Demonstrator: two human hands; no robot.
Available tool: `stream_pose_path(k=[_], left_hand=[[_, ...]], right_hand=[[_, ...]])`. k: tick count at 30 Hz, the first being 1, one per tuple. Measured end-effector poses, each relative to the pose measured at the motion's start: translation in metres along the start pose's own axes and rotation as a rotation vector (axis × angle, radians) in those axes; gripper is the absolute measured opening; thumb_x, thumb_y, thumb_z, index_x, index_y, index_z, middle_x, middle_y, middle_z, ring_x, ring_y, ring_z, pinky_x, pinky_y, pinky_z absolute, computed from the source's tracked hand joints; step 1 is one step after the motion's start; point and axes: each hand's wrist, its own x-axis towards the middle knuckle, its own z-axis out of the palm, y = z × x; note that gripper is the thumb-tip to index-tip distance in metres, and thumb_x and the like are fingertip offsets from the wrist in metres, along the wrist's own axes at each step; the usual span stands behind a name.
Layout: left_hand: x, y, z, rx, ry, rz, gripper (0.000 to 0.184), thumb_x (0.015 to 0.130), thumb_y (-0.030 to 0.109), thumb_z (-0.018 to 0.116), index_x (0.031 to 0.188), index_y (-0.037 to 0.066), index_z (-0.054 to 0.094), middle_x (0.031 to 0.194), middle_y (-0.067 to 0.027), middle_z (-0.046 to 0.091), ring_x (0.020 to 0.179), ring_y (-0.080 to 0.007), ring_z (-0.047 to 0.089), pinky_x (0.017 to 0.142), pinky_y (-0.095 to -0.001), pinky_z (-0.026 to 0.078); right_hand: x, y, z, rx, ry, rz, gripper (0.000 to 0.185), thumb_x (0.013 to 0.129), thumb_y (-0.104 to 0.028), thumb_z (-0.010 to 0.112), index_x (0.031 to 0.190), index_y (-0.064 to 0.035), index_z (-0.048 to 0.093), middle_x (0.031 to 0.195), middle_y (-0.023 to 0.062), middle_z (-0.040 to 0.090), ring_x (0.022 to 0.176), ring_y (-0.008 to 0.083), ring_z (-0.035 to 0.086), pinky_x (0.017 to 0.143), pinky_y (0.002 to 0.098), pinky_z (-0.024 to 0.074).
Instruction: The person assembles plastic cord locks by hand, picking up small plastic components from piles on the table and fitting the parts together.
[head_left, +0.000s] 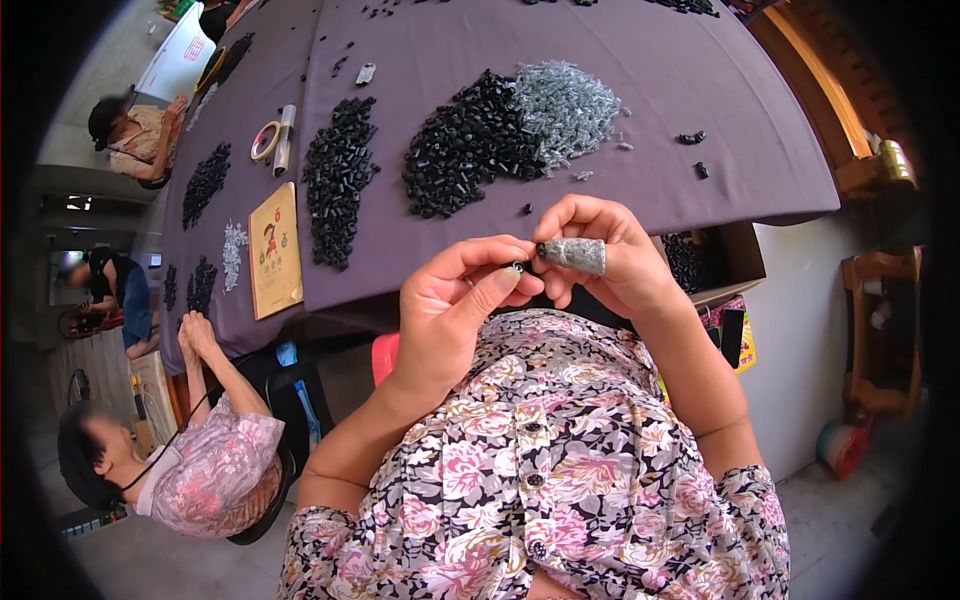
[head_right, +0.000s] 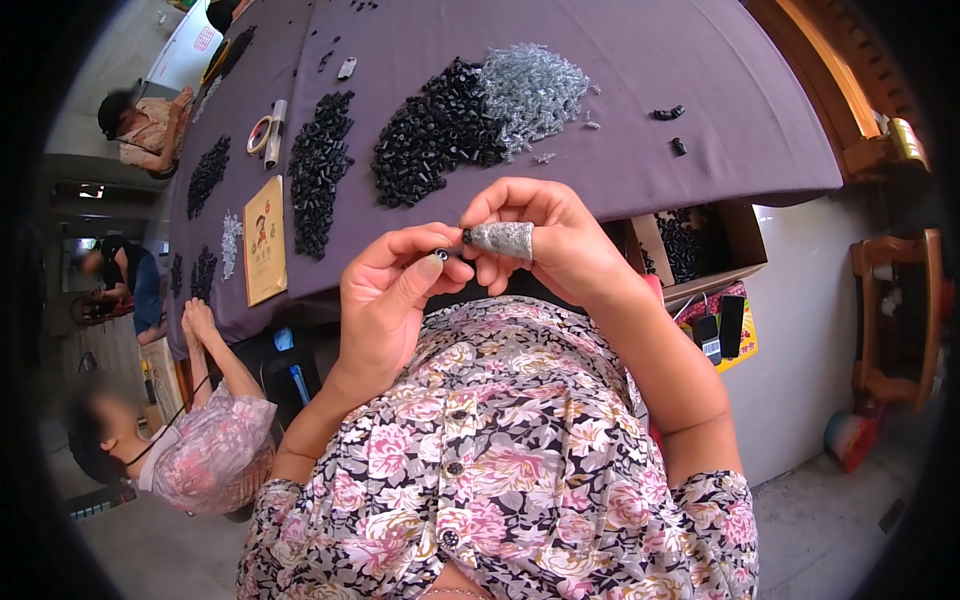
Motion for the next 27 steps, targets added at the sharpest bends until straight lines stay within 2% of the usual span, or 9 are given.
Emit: stream_pose_path(k=[15,27], left_hand=[[-0.005,-0.012,-0.005,0.210,-0.022,0.192,0.016,0.093,-0.006,0.055,0.108,-0.005,0.060,0.121,-0.0144,0.056,0.101,-0.0174,0.062,0.091,-0.0293,0.051],[-0.010,-0.017,-0.006,0.276,0.005,0.204,0.018,0.091,-0.008,0.056,0.108,-0.006,0.060,0.122,-0.0145,0.056,0.105,-0.0159,0.059,0.092,-0.0281,0.048]], right_hand=[[0.003,0.007,0.001,0.038,-0.003,-0.020,0.016,0.088,-0.003,0.064,0.101,0.0050,0.060,0.084,0.0122,0.067,0.072,0.0164,0.068,0.061,0.0251,0.0585],[0.005,0.012,-0.003,0.081,-0.011,0.002,0.019,0.087,-0.004,0.065,0.103,0.0047,0.060,0.085,0.0121,0.067,0.073,0.0170,0.069,0.063,0.0258,0.0591]])
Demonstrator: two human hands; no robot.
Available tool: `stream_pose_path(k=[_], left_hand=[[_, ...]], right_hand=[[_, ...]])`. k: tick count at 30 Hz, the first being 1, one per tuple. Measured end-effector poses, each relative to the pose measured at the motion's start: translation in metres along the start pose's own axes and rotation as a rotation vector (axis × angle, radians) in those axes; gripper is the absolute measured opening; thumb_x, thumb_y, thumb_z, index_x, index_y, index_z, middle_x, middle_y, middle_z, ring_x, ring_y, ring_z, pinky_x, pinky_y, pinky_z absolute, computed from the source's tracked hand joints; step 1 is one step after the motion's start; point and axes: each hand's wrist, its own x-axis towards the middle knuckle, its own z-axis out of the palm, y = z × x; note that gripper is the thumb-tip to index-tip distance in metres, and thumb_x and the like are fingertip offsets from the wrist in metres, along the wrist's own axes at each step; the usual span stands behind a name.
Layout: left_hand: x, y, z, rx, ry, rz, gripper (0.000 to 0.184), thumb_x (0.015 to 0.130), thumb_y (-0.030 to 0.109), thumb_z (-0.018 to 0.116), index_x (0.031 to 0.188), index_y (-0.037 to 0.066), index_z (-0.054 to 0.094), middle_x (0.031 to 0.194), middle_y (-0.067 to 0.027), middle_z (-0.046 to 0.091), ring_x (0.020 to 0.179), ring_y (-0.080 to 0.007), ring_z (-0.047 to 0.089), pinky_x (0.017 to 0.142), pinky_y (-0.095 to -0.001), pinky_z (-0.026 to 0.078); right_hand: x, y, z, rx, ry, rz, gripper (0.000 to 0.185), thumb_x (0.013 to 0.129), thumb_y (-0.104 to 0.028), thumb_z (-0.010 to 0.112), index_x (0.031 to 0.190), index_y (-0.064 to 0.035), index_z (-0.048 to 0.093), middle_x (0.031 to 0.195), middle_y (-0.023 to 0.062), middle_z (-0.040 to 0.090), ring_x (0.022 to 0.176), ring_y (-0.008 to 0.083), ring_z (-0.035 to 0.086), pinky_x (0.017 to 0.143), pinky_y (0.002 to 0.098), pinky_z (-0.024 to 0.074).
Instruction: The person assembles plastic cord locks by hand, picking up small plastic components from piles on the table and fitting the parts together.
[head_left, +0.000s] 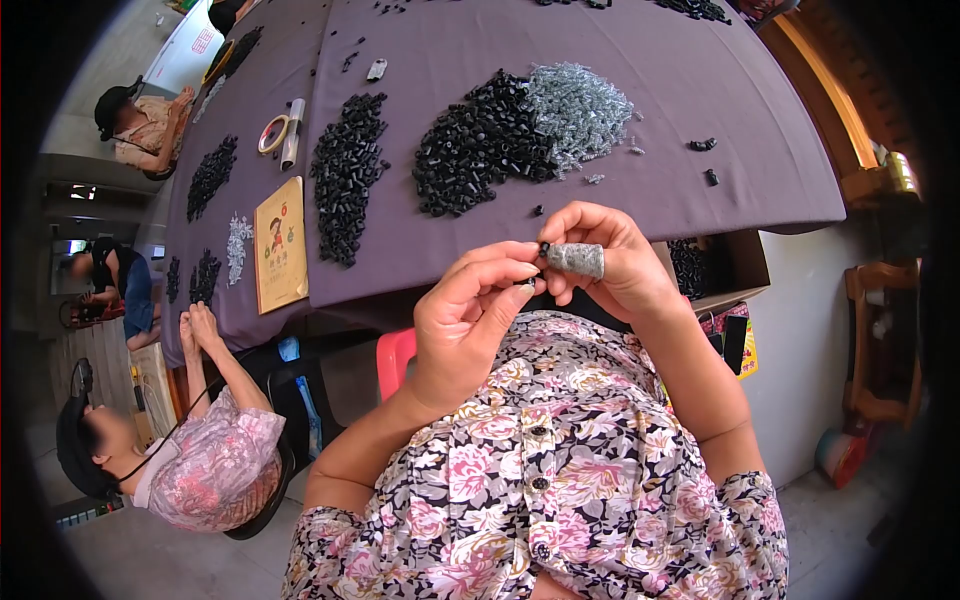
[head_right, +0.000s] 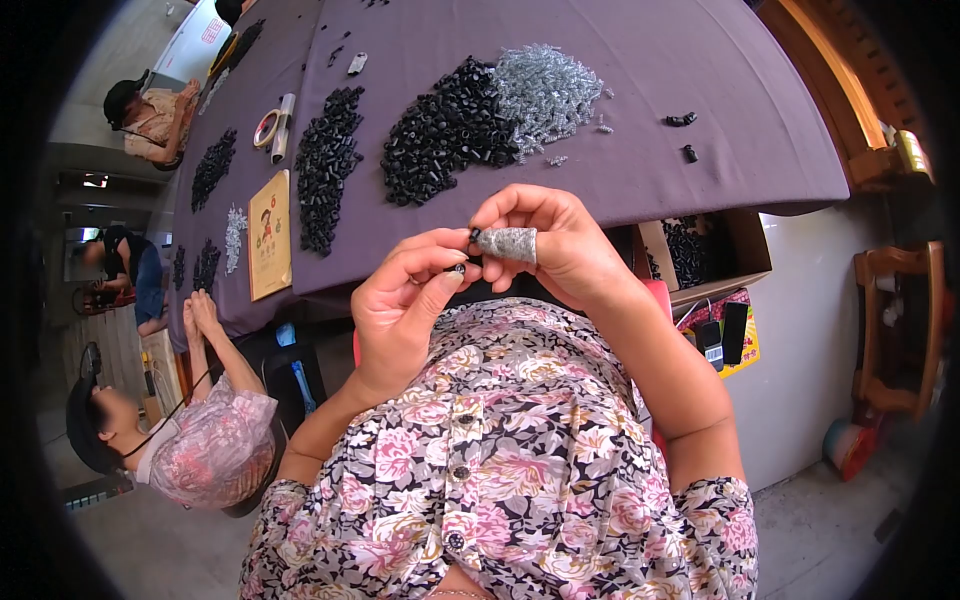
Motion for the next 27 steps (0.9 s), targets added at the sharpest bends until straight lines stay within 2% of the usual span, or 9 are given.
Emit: stream_pose_path(k=[12,17,27], left_hand=[[0.003,-0.006,0.001,-0.117,0.030,-0.104,0.018,0.091,-0.008,0.055,0.108,-0.006,0.061,0.120,-0.0126,0.057,0.103,-0.0160,0.060,0.092,-0.0282,0.051],[0.003,-0.010,0.001,-0.097,0.045,-0.079,0.017,0.091,-0.008,0.056,0.107,-0.006,0.062,0.120,-0.0122,0.056,0.101,-0.0156,0.061,0.092,-0.0280,0.051],[0.003,-0.014,-0.002,0.077,0.028,0.035,0.017,0.091,-0.005,0.059,0.107,-0.004,0.063,0.119,-0.0119,0.058,0.103,-0.0152,0.061,0.089,-0.0265,0.051]], right_hand=[[0.000,0.005,-0.001,-0.249,0.099,-0.063,0.014,0.088,-0.004,0.064,0.099,0.0029,0.063,0.081,0.0072,0.066,0.066,0.0105,0.064,0.058,0.0221,0.0528],[-0.001,0.003,0.008,-0.383,0.166,-0.060,0.011,0.088,-0.001,0.064,0.097,0.0025,0.064,0.081,0.0067,0.067,0.066,0.0101,0.064,0.058,0.0225,0.0531],[-0.002,0.004,0.008,-0.361,0.194,-0.107,0.008,0.086,0.003,0.065,0.094,0.0034,0.064,0.081,0.0082,0.067,0.068,0.0122,0.065,0.062,0.0240,0.0552]])
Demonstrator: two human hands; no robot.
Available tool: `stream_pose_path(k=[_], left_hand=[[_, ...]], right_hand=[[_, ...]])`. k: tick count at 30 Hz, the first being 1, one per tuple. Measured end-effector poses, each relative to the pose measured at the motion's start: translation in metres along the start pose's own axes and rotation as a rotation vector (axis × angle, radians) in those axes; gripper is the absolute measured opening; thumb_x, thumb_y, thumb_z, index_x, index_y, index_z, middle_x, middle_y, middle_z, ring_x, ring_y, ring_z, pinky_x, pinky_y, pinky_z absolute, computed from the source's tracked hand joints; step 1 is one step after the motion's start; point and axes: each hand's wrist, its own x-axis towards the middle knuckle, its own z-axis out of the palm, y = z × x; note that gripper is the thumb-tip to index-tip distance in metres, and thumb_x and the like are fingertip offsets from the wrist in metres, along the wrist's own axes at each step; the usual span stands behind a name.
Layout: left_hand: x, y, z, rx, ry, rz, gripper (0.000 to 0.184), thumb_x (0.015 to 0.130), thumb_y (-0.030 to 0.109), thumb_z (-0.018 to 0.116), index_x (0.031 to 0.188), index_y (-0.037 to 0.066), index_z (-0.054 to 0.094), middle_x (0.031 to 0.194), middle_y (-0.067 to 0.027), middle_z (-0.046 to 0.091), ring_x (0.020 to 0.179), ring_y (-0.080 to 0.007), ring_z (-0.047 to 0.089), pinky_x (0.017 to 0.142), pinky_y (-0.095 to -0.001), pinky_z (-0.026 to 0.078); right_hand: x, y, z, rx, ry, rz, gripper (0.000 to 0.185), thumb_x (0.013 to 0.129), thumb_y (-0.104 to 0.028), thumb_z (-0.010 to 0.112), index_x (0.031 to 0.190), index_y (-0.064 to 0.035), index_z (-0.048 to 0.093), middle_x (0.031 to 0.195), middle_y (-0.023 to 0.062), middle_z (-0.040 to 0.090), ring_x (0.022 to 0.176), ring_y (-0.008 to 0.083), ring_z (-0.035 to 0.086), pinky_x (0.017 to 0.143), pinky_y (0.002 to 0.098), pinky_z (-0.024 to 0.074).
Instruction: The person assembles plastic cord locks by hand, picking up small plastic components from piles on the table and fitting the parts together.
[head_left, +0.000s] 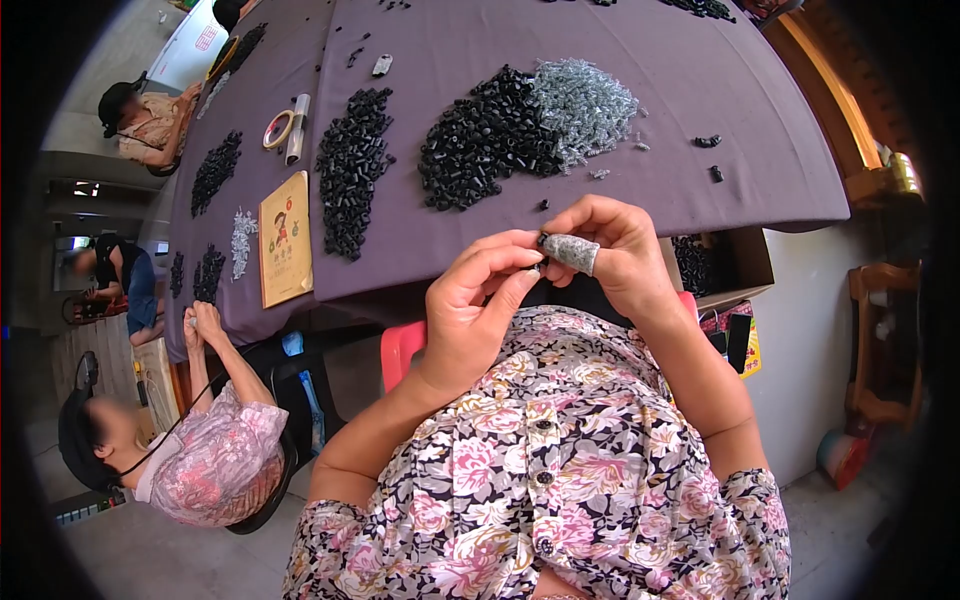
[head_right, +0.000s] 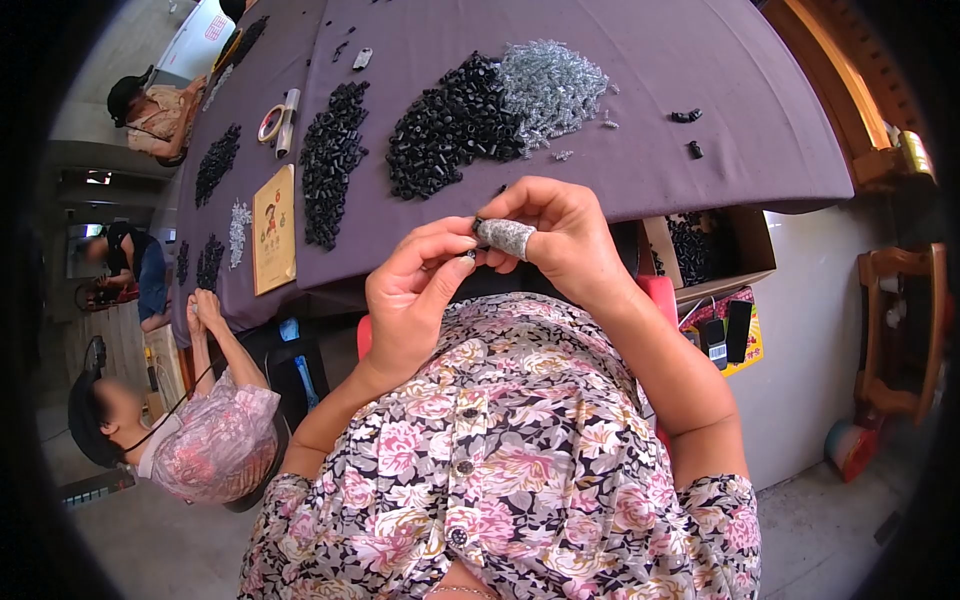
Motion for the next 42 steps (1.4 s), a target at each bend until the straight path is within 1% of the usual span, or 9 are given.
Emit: stream_pose_path(k=[14,17,21,24,27,30,35,38,42], left_hand=[[-0.002,-0.001,0.000,0.079,-0.011,0.028,0.017,0.090,-0.001,0.062,0.107,-0.001,0.064,0.127,-0.0152,0.058,0.105,-0.0163,0.062,0.087,-0.0262,0.051],[-0.002,-0.003,0.001,0.091,-0.015,0.028,0.018,0.090,-0.002,0.061,0.107,-0.001,0.064,0.128,-0.0161,0.057,0.105,-0.0160,0.062,0.087,-0.0259,0.051],[-0.001,-0.016,-0.001,0.055,-0.025,-0.032,0.018,0.090,-0.002,0.060,0.108,-0.003,0.064,0.129,-0.0158,0.057,0.104,-0.0149,0.061,0.088,-0.0256,0.050],[0.001,-0.018,0.002,-0.134,-0.014,-0.141,0.017,0.092,-0.004,0.057,0.108,-0.005,0.063,0.132,-0.0160,0.054,0.107,-0.0176,0.061,0.093,-0.0283,0.049],[0.003,-0.012,0.001,-0.166,0.028,-0.299,0.017,0.092,0.001,0.059,0.108,-0.003,0.065,0.129,-0.0128,0.057,0.101,-0.0171,0.064,0.086,-0.0265,0.051],[0.005,-0.012,-0.002,-0.253,0.057,-0.384,0.019,0.092,0.004,0.061,0.110,0.000,0.065,0.116,-0.0083,0.065,0.097,-0.0134,0.065,0.082,-0.0243,0.051],[0.003,-0.015,-0.002,-0.277,0.052,-0.385,0.020,0.092,0.008,0.062,0.111,0.002,0.065,0.109,-0.0059,0.067,0.095,-0.0130,0.066,0.078,-0.0238,0.050],[0.002,-0.018,-0.003,-0.303,0.045,-0.409,0.020,0.092,0.008,0.062,0.110,0.002,0.065,0.107,-0.0054,0.067,0.094,-0.0127,0.065,0.078,-0.0240,0.050],[0.002,-0.018,-0.004,-0.343,0.032,-0.438,0.017,0.092,0.009,0.062,0.108,0.002,0.065,0.104,-0.0045,0.067,0.094,-0.0126,0.065,0.077,-0.0239,0.050]], right_hand=[[-0.001,0.004,0.003,-0.166,0.019,-0.165,0.009,0.083,0.008,0.065,0.089,0.0035,0.061,0.082,0.0049,0.064,0.075,0.0097,0.063,0.066,0.0230,0.0522],[0.000,0.004,0.002,-0.158,0.022,-0.149,0.008,0.084,0.007,0.065,0.090,0.0033,0.061,0.082,0.0044,0.064,0.074,0.0092,0.062,0.066,0.0227,0.0518],[0.002,0.002,0.000,-0.229,0.068,-0.030,0.009,0.084,0.005,0.063,0.093,0.0028,0.062,0.083,0.0040,0.065,0.073,0.0088,0.062,0.064,0.0223,0.0510],[0.006,0.009,-0.003,-0.257,0.096,0.003,0.010,0.084,0.005,0.063,0.094,0.0031,0.063,0.083,0.0041,0.065,0.072,0.0089,0.061,0.064,0.0223,0.0507],[0.007,0.011,-0.002,-0.265,0.091,0.000,0.011,0.084,0.005,0.063,0.095,0.0037,0.063,0.083,0.0043,0.066,0.072,0.0092,0.062,0.064,0.0228,0.0511],[0.007,0.016,-0.002,-0.236,0.062,-0.042,0.013,0.084,0.006,0.063,0.097,0.0042,0.064,0.084,0.0043,0.065,0.072,0.0095,0.062,0.065,0.0232,0.0514],[0.008,0.027,-0.002,-0.201,0.069,-0.085,0.018,0.079,0.008,0.064,0.095,0.0026,0.066,0.086,0.0022,0.061,0.072,0.0101,0.061,0.065,0.0236,0.0500],[0.009,0.027,-0.004,-0.454,0.075,-0.126,0.019,0.075,0.009,0.065,0.092,-0.0002,0.066,0.085,0.0020,0.056,0.073,0.0105,0.058,0.064,0.0243,0.0478],[0.007,0.021,0.002,-0.596,0.102,-0.217,0.017,0.076,0.007,0.065,0.090,-0.0022,0.066,0.086,0.0037,0.056,0.075,0.0110,0.056,0.064,0.0250,0.0463]])
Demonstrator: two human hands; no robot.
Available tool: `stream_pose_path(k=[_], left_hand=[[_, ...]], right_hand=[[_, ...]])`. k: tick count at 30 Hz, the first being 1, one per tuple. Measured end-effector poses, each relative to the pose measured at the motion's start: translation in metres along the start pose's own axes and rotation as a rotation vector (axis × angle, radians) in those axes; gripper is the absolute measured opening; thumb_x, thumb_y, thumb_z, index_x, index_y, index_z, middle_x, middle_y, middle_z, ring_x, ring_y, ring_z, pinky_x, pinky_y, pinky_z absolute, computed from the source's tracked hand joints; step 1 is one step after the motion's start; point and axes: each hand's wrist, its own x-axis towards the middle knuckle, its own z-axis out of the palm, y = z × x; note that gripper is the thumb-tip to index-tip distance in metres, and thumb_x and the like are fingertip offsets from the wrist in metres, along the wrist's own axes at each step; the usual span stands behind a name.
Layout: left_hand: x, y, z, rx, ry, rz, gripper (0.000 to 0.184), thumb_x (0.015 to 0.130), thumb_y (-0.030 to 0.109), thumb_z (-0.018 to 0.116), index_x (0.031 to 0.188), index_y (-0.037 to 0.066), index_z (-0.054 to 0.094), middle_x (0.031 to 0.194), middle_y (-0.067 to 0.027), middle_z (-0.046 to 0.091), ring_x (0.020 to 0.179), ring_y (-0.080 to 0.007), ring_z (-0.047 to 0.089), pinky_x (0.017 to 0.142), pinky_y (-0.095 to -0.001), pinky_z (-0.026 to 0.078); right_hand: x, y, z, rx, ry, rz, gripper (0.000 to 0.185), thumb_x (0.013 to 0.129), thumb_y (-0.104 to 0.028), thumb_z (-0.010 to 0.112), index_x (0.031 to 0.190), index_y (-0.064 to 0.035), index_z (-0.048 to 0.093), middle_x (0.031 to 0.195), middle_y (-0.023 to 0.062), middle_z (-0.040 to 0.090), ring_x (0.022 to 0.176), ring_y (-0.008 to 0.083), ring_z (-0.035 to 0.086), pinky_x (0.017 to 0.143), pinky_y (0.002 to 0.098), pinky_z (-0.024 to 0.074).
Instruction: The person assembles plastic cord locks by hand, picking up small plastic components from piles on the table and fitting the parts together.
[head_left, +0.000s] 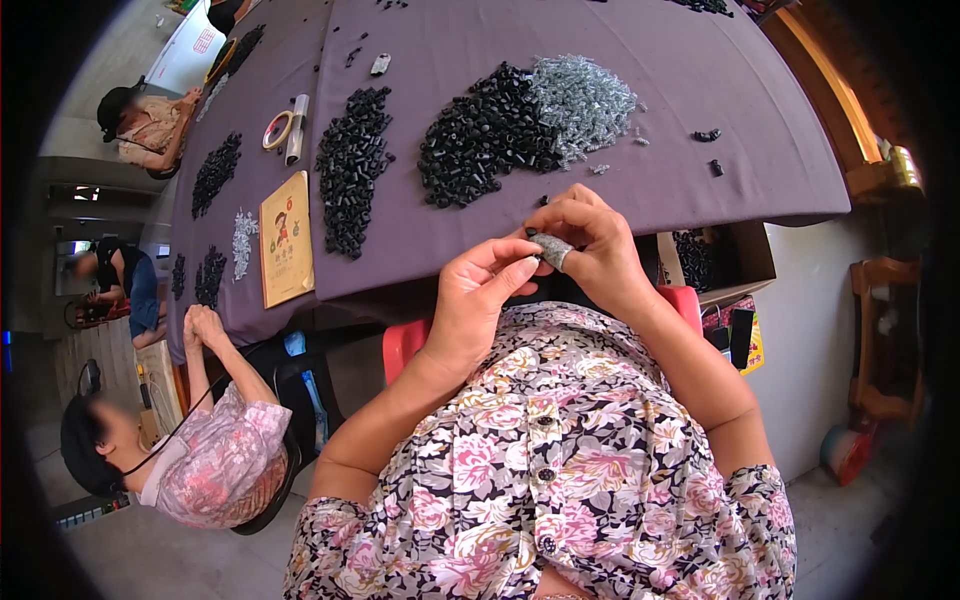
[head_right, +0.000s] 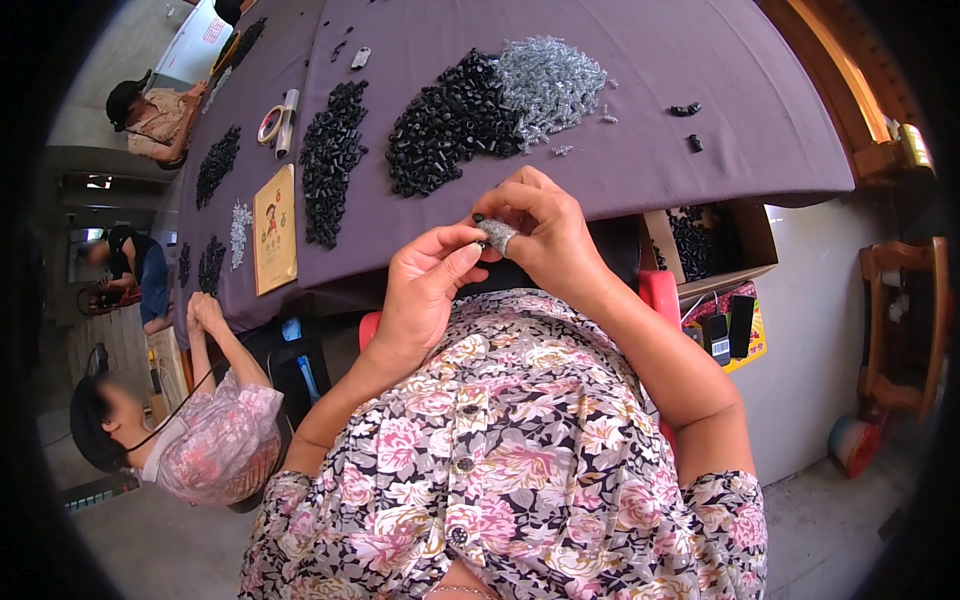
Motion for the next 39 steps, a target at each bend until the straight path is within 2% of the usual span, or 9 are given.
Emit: stream_pose_path(k=[5,8,11,17,20,23,26,29,39], left_hand=[[0.002,0.001,-0.001,-0.055,-0.022,-0.025,0.017,0.092,0.009,0.062,0.108,0.002,0.065,0.103,-0.0049,0.068,0.094,-0.0141,0.066,0.077,-0.0243,0.050],[0.003,-0.001,-0.002,-0.069,-0.023,-0.035,0.016,0.092,0.008,0.062,0.107,0.002,0.065,0.102,-0.0051,0.068,0.094,-0.0150,0.066,0.077,-0.0247,0.051],[0.007,-0.005,-0.003,-0.052,-0.016,-0.013,0.016,0.092,0.008,0.062,0.107,0.002,0.065,0.106,-0.0065,0.067,0.095,-0.0155,0.067,0.077,-0.0248,0.051],[0.009,-0.002,0.002,0.003,0.034,0.076,0.016,0.092,0.006,0.061,0.107,0.000,0.064,0.122,-0.0108,0.063,0.097,-0.0149,0.066,0.081,-0.0244,0.050],[0.009,-0.005,-0.002,0.019,0.056,0.097,0.015,0.092,0.005,0.061,0.106,0.000,0.065,0.123,-0.0109,0.062,0.099,-0.0141,0.065,0.083,-0.0241,0.050],[0.008,-0.005,-0.002,-0.001,0.080,0.084,0.015,0.092,0.004,0.061,0.105,0.000,0.065,0.123,-0.0104,0.062,0.100,-0.0135,0.064,0.085,-0.0242,0.049],[0.009,-0.006,-0.004,-0.023,0.075,0.094,0.015,0.092,0.004,0.060,0.105,0.000,0.064,0.122,-0.0099,0.063,0.100,-0.0131,0.064,0.086,-0.0246,0.050],[0.008,-0.006,-0.005,-0.023,0.091,0.075,0.014,0.092,0.004,0.059,0.105,0.000,0.064,0.121,-0.0097,0.063,0.100,-0.0132,0.063,0.086,-0.0251,0.050],[0.007,-0.006,-0.006,-0.092,0.084,0.031,0.015,0.093,0.006,0.059,0.106,0.001,0.064,0.118,-0.0089,0.064,0.101,-0.0138,0.063,0.086,-0.0264,0.051]], right_hand=[[0.003,0.011,0.001,0.160,0.010,-0.059,0.015,0.078,0.008,0.061,0.091,0.0005,0.063,0.099,0.0066,0.061,0.078,0.0101,0.059,0.066,0.0243,0.0478],[0.003,0.013,0.000,0.382,-0.041,0.076,0.015,0.080,0.008,0.060,0.093,0.0022,0.061,0.106,0.0080,0.063,0.081,0.0096,0.060,0.069,0.0245,0.0492],[0.004,0.008,-0.003,0.408,-0.052,0.129,0.013,0.082,0.007,0.059,0.093,0.0029,0.060,0.105,0.0073,0.064,0.082,0.0087,0.061,0.070,0.0252,0.0502],[0.003,0.009,-0.009,-0.136,0.034,-0.058,0.019,0.076,0.008,0.063,0.094,0.0017,0.060,0.094,0.0059,0.065,0.077,0.0104,0.060,0.067,0.0258,0.0501],[0.002,0.008,-0.006,-0.250,-0.019,-0.071,0.021,0.074,0.008,0.065,0.093,0.0009,0.061,0.092,0.0059,0.065,0.075,0.0120,0.059,0.066,0.0258,0.0496],[0.000,0.008,-0.007,-0.260,-0.044,-0.029,0.018,0.080,0.010,0.063,0.096,0.0024,0.062,0.096,0.0056,0.067,0.079,0.0090,0.061,0.068,0.0239,0.0495],[0.000,0.012,-0.002,0.073,-0.049,0.087,0.017,0.082,0.011,0.061,0.098,0.0044,0.062,0.094,0.0061,0.066,0.084,0.0112,0.064,0.073,0.0243,0.0516],[0.000,0.015,0.000,0.111,-0.053,0.097,0.019,0.078,0.013,0.061,0.095,0.0054,0.063,0.084,0.0072,0.067,0.083,0.0105,0.065,0.070,0.0249,0.0517],[0.000,0.008,-0.005,0.013,-0.091,0.116,0.015,0.079,0.008,0.065,0.094,0.0036,0.064,0.083,0.0069,0.067,0.077,0.0099,0.063,0.068,0.0250,0.0518]])
